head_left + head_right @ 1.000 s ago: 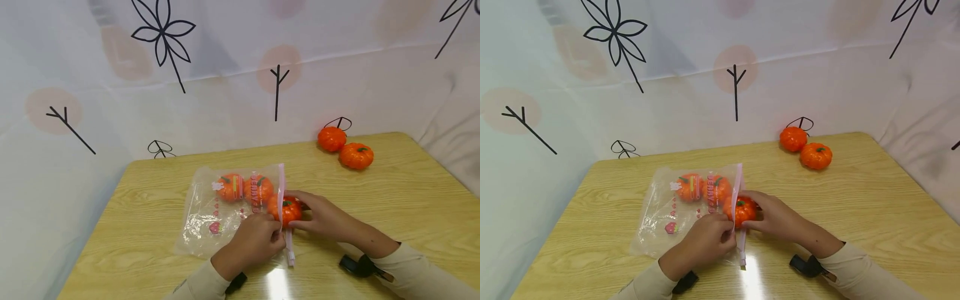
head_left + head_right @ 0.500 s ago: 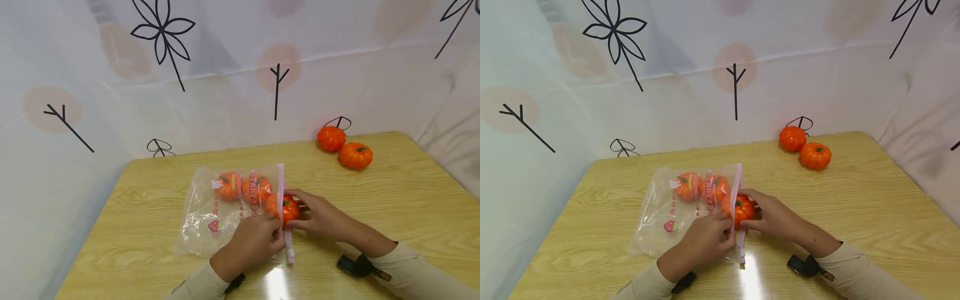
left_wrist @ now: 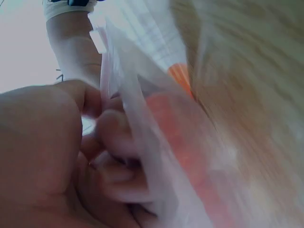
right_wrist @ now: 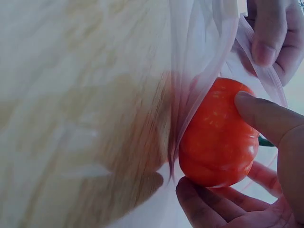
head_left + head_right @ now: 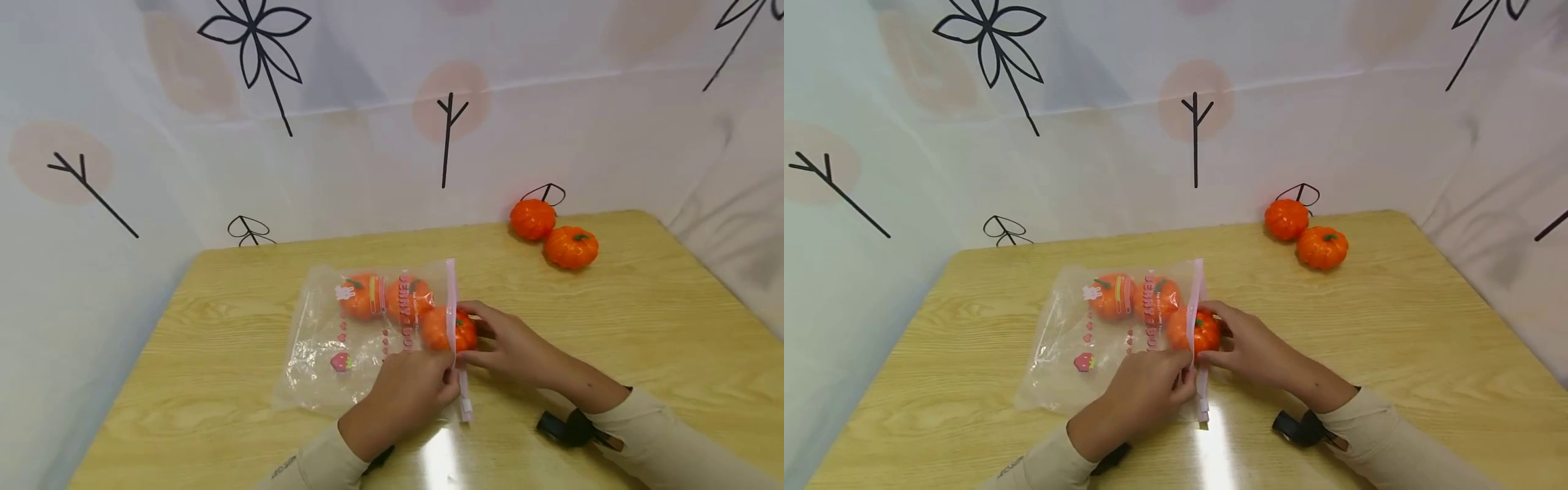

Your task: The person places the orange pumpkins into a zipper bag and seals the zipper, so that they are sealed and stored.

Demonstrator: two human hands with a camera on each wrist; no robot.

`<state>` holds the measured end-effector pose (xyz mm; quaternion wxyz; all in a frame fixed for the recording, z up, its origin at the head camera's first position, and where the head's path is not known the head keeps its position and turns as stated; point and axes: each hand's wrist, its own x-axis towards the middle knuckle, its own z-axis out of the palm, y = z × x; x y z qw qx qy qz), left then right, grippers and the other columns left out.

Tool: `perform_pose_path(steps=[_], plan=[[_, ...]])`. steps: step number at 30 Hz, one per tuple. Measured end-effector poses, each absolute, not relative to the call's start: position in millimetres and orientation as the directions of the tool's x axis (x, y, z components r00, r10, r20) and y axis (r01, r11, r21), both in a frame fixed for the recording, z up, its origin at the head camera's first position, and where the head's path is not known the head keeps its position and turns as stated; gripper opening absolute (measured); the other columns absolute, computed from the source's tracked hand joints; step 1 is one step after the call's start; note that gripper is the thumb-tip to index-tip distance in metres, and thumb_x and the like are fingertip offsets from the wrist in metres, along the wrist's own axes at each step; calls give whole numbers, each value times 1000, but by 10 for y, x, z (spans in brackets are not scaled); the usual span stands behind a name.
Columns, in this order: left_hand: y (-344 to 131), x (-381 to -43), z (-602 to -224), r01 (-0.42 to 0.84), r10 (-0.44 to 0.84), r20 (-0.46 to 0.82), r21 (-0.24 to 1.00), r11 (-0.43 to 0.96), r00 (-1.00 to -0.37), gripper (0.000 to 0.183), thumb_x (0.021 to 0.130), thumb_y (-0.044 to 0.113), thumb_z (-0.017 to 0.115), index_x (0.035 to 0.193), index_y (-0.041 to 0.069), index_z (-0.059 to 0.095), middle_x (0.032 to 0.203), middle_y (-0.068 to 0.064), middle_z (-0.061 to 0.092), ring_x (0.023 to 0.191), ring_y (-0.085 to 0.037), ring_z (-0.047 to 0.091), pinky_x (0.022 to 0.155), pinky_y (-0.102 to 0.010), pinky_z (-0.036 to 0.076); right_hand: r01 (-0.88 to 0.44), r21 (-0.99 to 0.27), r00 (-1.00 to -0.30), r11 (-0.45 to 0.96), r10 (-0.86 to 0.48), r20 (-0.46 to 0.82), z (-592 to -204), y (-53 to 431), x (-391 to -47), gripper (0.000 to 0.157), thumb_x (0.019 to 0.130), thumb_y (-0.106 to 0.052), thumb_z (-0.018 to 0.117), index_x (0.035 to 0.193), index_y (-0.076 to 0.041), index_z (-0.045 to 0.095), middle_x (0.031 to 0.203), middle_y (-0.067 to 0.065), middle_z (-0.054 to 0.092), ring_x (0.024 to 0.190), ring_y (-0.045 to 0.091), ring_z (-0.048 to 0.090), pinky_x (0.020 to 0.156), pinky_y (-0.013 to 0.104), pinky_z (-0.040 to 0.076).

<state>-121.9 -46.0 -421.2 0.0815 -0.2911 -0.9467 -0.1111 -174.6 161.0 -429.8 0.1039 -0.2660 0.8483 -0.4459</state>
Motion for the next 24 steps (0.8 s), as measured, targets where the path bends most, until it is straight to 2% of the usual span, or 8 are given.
perform_pose_path(steps=[3,8,13,16,20,24], plan=[[-450,-1193,-4192,529,497,197,169,832,-845,25,89,29,61,68,23,48,53,10,35,45,-7,34,43,-25,25,-362,-823,-833,437,-548,76,-4318,1581,-1750,73,84,-24,79,145,-11,43,146,17,51,127,40,58,94,38,54],[-439,-1169,-4200,505,470,204,177,845,-859,19,89,28,62,73,22,54,54,10,38,46,-7,35,43,-25,26,-358,-844,-821,400,-565,80,-4347,1565,-1737,69,85,-25,79,142,-11,42,144,17,52,123,39,61,93,37,55],[-440,-1176,-4232,505,459,248,165,847,-853,16,89,27,63,77,20,55,57,9,39,46,-7,35,42,-25,26,-370,-853,-800,369,-592,91,-4366,1573,-1732,66,87,-25,77,140,-13,38,145,17,48,124,39,60,96,40,53],[-442,-1201,-4259,522,466,301,141,841,-832,16,88,26,64,76,20,54,58,10,39,47,-6,33,41,-23,24,-373,-851,-795,369,-600,89,-4372,1589,-1732,65,89,-19,75,141,-12,37,146,18,47,126,41,58,97,41,52],[-445,-1230,-4274,526,460,355,115,843,-814,15,84,25,67,77,20,54,62,9,44,46,-5,33,40,-21,23,-369,-848,-803,381,-589,85,-4370,1601,-1740,62,91,-10,71,142,-10,36,145,19,48,125,40,59,95,39,54],[-452,-1224,-4271,496,437,306,149,855,-846,13,82,26,67,81,19,56,71,7,53,47,-6,37,40,-23,25,-351,-847,-818,399,-570,71,-4362,1602,-1740,61,92,-11,70,143,-10,36,145,19,48,125,41,59,94,38,54]])
